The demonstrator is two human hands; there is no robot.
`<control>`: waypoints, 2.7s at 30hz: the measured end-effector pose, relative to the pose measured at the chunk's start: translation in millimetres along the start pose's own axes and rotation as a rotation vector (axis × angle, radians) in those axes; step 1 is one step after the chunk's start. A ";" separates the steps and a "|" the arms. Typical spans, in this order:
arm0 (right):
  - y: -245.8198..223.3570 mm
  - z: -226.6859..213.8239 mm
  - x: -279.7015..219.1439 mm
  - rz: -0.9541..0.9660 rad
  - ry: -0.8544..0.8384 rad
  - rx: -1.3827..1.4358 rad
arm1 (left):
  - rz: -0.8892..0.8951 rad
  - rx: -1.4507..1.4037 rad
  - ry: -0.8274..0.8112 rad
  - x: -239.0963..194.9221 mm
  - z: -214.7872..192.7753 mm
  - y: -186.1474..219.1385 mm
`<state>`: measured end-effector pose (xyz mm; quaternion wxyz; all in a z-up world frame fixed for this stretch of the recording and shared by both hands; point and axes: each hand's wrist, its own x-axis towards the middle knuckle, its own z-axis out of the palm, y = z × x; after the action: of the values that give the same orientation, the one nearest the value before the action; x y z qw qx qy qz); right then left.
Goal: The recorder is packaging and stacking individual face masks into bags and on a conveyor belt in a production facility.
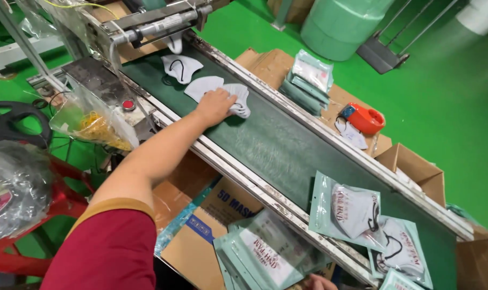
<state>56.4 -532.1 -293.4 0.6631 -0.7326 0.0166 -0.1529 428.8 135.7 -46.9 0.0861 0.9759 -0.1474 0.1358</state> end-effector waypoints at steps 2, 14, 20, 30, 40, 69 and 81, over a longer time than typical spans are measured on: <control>-78.4 117.6 -27.8 0.146 -0.024 -0.059 | 0.118 0.172 0.208 25.5 73.2 -24.8; -441.0 365.3 -13.8 -0.680 -0.310 -0.493 | -0.185 -0.844 0.288 -189.6 -159.1 196.4; -363.0 364.1 -22.4 -0.364 -0.242 -0.370 | -0.125 -0.760 -0.195 -283.8 -227.9 159.6; -283.5 462.8 -10.1 -0.368 -0.739 -0.077 | -0.061 -0.790 -0.275 -326.5 -71.9 46.6; -273.3 446.4 -10.2 0.013 -0.931 -0.081 | -0.018 -0.835 0.025 -351.9 -61.0 40.0; -312.8 329.6 -73.8 -0.390 -0.757 -0.149 | -0.097 -1.530 -0.195 -419.9 -87.3 122.3; -256.6 270.5 -80.2 -0.535 -0.452 -1.183 | 0.516 -0.643 -0.677 -350.3 -62.5 244.2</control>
<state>0.8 -221.7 -79.1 0.0781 -0.9643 -0.2228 -0.1202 15.7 11.3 -58.1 0.2924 0.8214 -0.4364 -0.2221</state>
